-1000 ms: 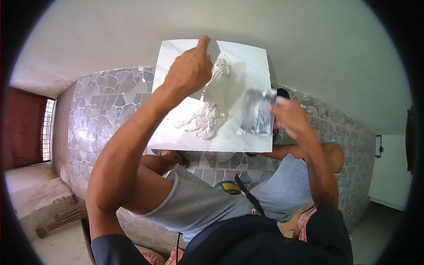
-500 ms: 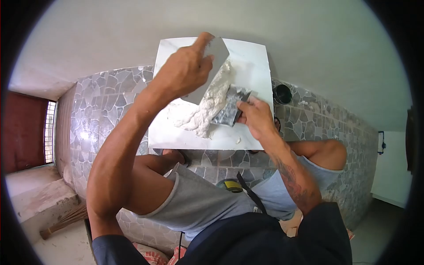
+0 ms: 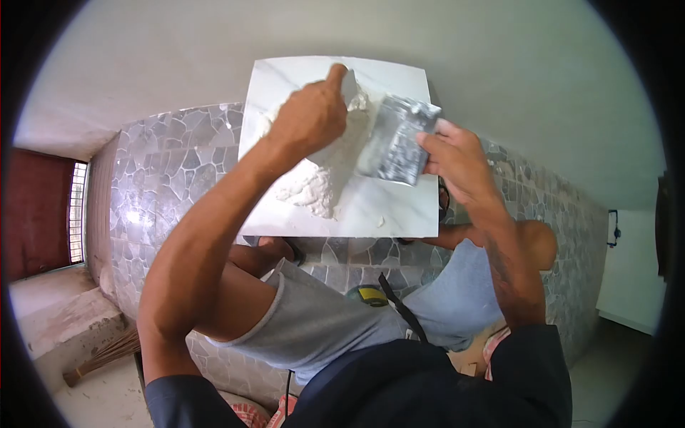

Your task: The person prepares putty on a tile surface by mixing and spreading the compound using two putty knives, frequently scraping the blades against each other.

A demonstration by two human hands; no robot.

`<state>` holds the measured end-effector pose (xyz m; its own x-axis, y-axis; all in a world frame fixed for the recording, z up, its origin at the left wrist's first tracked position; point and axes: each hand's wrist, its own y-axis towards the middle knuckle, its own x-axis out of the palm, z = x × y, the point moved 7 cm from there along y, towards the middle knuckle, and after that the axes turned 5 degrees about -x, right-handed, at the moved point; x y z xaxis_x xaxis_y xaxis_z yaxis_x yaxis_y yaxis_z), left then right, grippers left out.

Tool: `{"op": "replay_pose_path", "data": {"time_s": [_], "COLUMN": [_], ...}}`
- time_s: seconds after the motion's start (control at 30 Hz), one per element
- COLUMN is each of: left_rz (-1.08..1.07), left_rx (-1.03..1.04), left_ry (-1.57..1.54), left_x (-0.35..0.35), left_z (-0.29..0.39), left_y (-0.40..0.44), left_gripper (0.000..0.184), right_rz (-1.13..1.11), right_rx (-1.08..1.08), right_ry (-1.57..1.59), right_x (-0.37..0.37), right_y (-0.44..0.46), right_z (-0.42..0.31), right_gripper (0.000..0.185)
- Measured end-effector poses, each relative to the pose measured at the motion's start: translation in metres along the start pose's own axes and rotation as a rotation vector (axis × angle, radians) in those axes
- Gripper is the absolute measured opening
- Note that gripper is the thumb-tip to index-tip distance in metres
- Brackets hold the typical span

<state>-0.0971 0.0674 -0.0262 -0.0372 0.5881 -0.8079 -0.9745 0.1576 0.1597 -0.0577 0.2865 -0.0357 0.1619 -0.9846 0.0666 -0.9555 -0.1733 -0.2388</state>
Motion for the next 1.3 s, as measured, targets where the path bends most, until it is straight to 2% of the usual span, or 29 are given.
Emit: {"op": "replay_pose_path", "data": {"time_s": [0.1,0.17,0.3,0.4,0.5,0.6,0.73,0.83,1.1,1.3], "left_rz": [0.004,0.015,-0.029,-0.082,-0.101,-0.140,-0.179,-0.209,-0.186,-0.049], "left_rx": [0.003,0.036,0.014,0.017,0.076,0.124,0.138,0.104,0.158,0.042], "left_ry": [-0.022,-0.065,-0.098,-0.114,-0.101,-0.097,-0.080,-0.094,-0.104,-0.066], "left_x": [-0.015,-0.022,-0.029,-0.034,-0.039,-0.045,-0.050,-0.055,-0.029,-0.007], "left_z": [-0.001,-0.003,-0.004,0.001,0.006,0.014,0.016,0.017,0.036,0.033], "left_y": [-0.001,-0.003,-0.005,-0.008,-0.012,-0.018,-0.025,-0.029,-0.035,-0.026], "left_gripper": [0.042,0.041,0.043,0.043,0.043,0.042,0.040,0.039,0.038,0.039], "right_rz": [0.035,0.054,0.058,0.063,0.116,0.233,0.296,0.251,0.189,0.106], "right_rx": [0.130,0.239,0.372,0.297,0.268,0.295,0.248,0.227,0.097,0.049], "right_ry": [-0.150,-0.131,-0.200,-0.178,-0.149,0.021,0.433,0.511,0.351,0.055], "right_x": [-0.047,-0.072,-0.073,-0.047,0.006,0.047,0.094,0.096,0.071,0.049], "right_y": [-0.042,-0.073,-0.112,-0.104,-0.091,-0.087,-0.082,-0.064,-0.019,0.006], "right_z": [0.029,0.058,0.108,0.145,0.152,0.174,0.152,0.136,0.077,0.058], "right_gripper": [0.029,0.028,0.023,0.026,0.024,0.016,0.016,0.019,0.018,0.020]}}
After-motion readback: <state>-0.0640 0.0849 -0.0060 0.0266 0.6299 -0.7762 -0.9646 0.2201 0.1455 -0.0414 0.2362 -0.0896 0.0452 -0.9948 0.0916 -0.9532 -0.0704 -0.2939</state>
